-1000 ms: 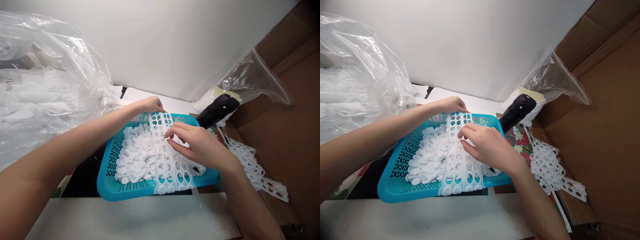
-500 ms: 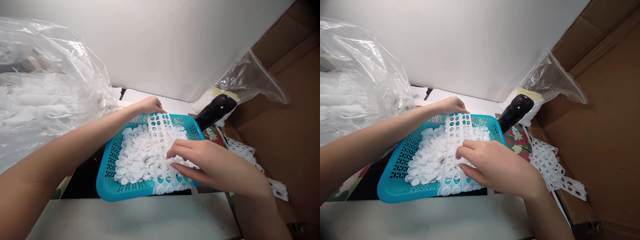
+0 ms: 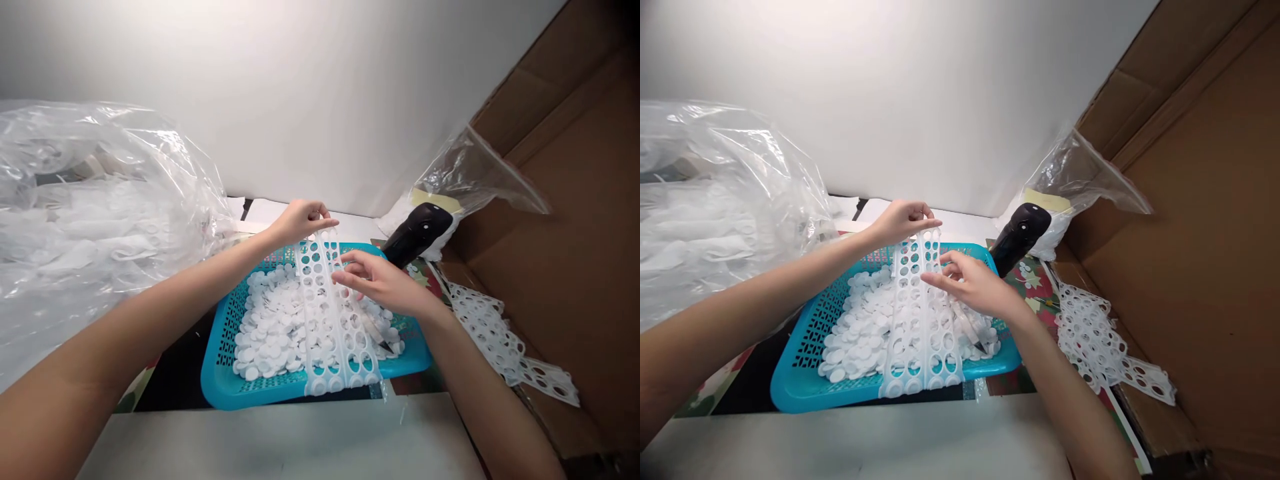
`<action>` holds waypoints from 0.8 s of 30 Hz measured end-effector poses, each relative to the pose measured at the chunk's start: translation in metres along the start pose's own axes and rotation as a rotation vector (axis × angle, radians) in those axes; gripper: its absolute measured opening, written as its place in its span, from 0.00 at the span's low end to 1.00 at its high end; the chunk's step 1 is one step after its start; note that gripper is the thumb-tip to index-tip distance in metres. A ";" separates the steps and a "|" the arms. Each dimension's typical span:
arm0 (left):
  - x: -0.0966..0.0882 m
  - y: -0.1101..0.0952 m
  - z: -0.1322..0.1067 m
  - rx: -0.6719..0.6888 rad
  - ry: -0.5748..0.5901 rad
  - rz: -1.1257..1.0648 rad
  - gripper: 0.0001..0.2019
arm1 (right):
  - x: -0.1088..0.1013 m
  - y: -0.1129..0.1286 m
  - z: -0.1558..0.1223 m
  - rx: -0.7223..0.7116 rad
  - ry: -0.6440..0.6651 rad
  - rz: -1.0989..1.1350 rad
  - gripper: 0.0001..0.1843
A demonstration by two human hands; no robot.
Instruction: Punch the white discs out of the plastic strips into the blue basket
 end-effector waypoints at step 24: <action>-0.002 -0.026 -0.006 -0.004 0.493 0.126 0.20 | -0.010 -0.008 0.004 -0.049 0.110 0.302 0.12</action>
Point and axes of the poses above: each hand's wrist, its own z-axis towards the middle knuckle, its own x-axis out of the palm, y = z × x, the point moved 3 cm from there along z, towards the middle knuckle, and after that the axes turned 3 degrees about -y, right-handed, at the moved point
